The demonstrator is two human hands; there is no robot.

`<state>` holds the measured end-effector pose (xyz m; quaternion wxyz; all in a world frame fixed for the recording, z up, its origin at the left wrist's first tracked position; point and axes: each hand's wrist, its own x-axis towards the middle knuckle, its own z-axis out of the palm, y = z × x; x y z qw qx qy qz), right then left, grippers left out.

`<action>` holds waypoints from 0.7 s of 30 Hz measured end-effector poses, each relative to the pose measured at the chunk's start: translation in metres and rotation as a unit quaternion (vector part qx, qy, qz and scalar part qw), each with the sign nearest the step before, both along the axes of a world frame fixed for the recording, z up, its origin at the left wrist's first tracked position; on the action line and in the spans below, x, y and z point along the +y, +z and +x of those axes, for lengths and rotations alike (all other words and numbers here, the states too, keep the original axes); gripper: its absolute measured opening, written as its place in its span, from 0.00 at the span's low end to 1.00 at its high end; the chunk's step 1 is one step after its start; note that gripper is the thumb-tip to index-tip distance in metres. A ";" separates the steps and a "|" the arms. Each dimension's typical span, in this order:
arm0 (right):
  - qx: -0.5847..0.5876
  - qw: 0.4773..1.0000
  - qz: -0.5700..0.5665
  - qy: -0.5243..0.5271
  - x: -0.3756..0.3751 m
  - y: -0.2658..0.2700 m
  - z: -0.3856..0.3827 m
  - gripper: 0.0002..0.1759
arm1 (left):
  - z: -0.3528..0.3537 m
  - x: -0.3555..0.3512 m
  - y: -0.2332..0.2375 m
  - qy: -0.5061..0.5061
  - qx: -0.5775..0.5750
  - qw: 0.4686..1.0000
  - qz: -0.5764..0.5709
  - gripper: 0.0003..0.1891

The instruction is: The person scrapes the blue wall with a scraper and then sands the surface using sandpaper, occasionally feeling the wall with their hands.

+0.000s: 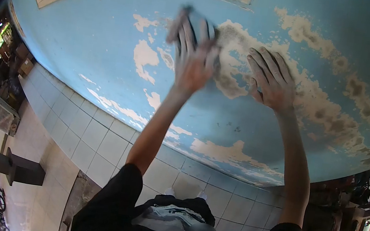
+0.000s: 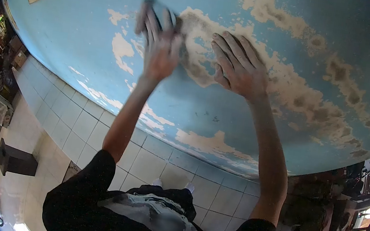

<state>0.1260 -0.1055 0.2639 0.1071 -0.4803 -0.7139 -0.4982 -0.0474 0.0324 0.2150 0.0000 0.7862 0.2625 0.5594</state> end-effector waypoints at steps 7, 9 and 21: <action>-0.049 0.997 0.003 -0.067 0.002 -0.006 0.001 0.26 | 0.014 -0.013 -0.098 -0.021 0.162 0.987 -0.002 0.31; -0.054 0.995 0.004 -0.078 0.002 -0.003 0.004 0.27 | 0.016 -0.017 -0.089 -0.024 0.116 0.993 -0.005 0.31; -0.057 0.996 0.010 -0.065 0.003 -0.004 0.004 0.27 | 0.009 -0.022 -0.096 -0.008 0.107 0.994 -0.008 0.31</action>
